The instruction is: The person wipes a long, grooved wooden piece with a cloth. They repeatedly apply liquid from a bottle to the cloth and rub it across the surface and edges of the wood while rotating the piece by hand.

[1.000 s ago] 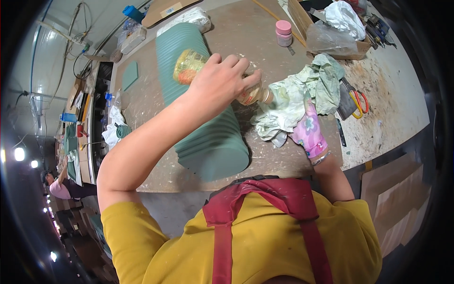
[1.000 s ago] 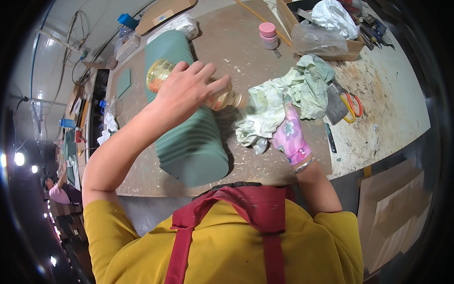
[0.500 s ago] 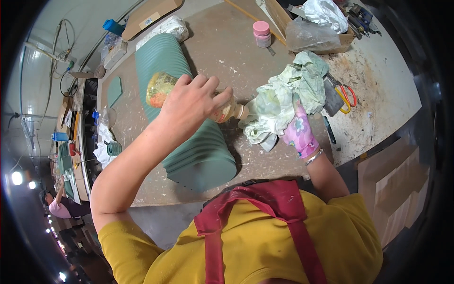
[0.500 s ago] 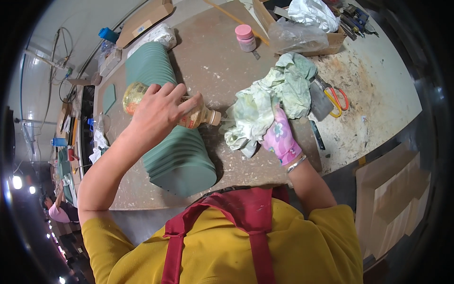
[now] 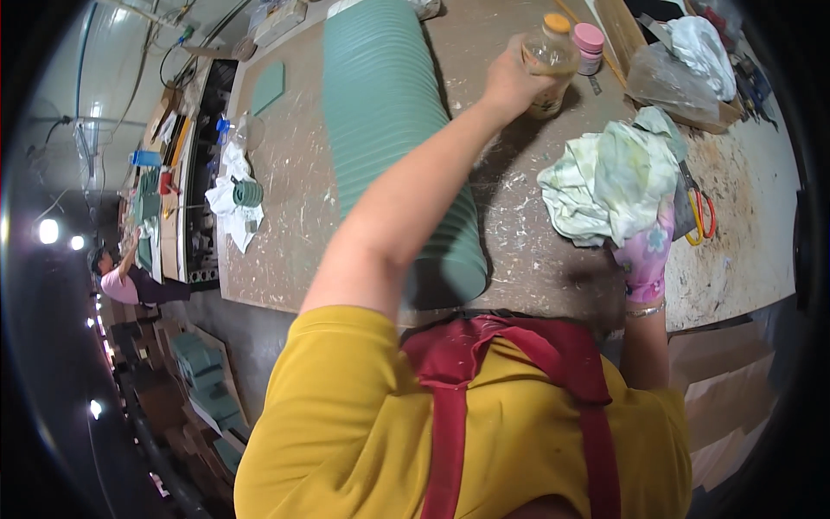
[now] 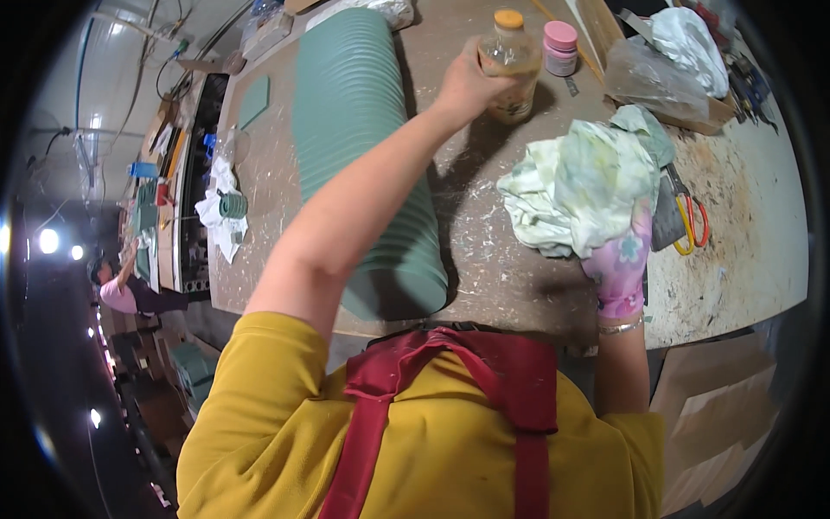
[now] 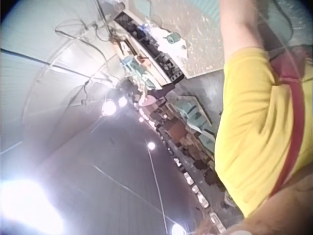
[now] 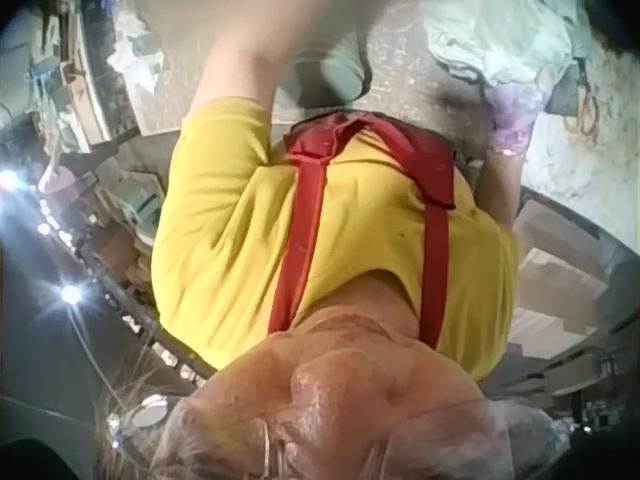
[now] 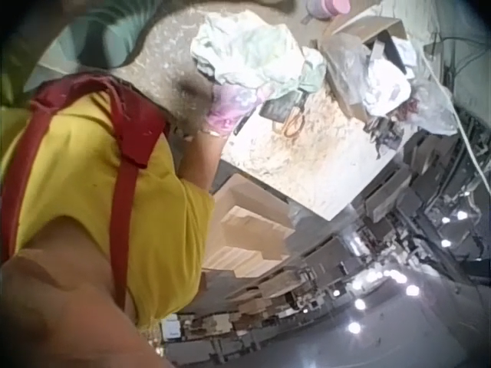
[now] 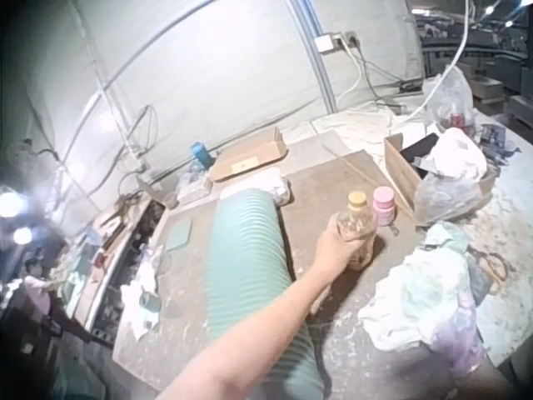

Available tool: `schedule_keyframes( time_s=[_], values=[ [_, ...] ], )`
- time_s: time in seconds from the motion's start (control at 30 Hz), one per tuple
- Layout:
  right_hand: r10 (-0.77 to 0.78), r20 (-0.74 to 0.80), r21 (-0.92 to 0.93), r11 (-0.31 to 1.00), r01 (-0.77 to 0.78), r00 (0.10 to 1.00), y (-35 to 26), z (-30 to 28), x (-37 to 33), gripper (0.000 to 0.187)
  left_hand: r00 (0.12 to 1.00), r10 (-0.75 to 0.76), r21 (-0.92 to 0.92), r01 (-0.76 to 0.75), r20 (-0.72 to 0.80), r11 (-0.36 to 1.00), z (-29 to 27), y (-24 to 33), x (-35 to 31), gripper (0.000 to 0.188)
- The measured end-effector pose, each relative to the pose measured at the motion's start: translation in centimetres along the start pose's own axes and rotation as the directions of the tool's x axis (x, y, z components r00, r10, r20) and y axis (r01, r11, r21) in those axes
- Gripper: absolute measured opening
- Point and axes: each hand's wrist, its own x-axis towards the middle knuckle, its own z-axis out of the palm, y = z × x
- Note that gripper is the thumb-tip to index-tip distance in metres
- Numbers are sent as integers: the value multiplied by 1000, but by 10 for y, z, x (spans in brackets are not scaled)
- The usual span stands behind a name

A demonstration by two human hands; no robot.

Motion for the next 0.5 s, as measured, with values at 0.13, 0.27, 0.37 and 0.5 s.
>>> schedule_keyframes(
  time_s=[0.13,0.27,0.37,0.5],
  values=[
    [-115,-181,-641,767,-29,977,-4,44,-21,50,974,1,-70,15,228,997,-13,-12,13,68],
    [147,-134,27,989,-145,980,22,22,-17,48,925,-116,25,115,362,993,-62,-7,-23,86],
    [232,50,453,861,-229,971,12,19,-9,52,983,-2,30,-4,185,1000,-119,33,-57,88],
    [181,-84,351,926,-141,980,-24,38,0,59,978,-162,51,170,-135,984,-230,48,-175,96]
  ],
)
